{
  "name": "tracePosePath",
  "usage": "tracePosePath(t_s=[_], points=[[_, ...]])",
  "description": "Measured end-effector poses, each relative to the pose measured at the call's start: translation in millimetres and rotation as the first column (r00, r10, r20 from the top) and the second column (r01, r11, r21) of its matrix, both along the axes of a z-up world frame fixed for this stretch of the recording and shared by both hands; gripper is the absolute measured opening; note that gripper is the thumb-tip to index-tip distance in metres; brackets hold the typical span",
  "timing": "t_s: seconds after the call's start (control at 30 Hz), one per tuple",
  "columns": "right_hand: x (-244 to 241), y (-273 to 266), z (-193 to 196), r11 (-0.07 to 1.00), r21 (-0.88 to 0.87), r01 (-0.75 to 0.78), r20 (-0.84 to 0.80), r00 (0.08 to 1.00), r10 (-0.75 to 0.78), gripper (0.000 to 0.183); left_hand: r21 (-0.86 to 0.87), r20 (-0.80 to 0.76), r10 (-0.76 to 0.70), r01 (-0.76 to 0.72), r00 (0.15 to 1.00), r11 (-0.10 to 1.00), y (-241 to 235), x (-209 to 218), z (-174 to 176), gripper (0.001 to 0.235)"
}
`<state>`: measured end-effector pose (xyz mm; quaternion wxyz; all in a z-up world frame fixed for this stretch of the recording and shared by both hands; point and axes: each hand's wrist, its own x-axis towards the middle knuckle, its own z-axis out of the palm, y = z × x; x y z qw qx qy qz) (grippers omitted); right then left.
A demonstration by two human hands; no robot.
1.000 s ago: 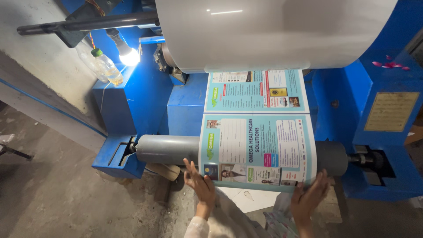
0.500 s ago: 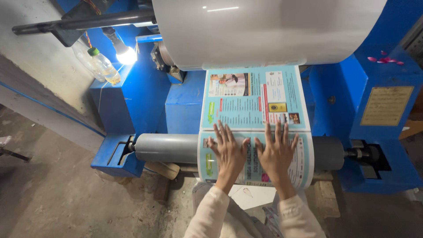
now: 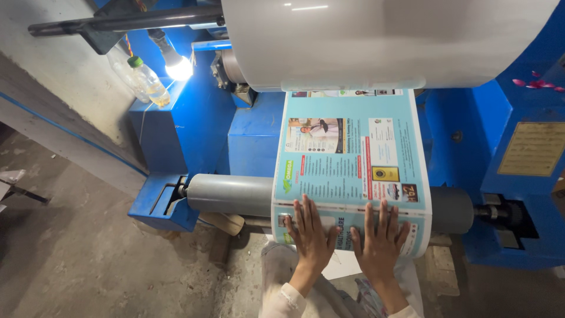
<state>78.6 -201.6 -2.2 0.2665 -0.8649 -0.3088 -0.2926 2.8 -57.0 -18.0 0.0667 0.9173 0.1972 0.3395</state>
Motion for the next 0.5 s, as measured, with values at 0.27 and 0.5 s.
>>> tracePosePath(t_s=[0.27, 0.5], points=[[29, 6, 8, 0.999, -0.05, 0.008, -0.012, 1.0, -0.008, 0.076, 0.036, -0.029, -0.009, 0.01, 1.0, 0.999, -7, -23, -60, 0.09], [99, 47, 51, 0.928, -0.345, 0.139, 0.053, 0.99, -0.129, 0.08, -0.042, 0.01, -0.079, 0.08, 0.997, 0.996, -20, -50, -67, 0.091]])
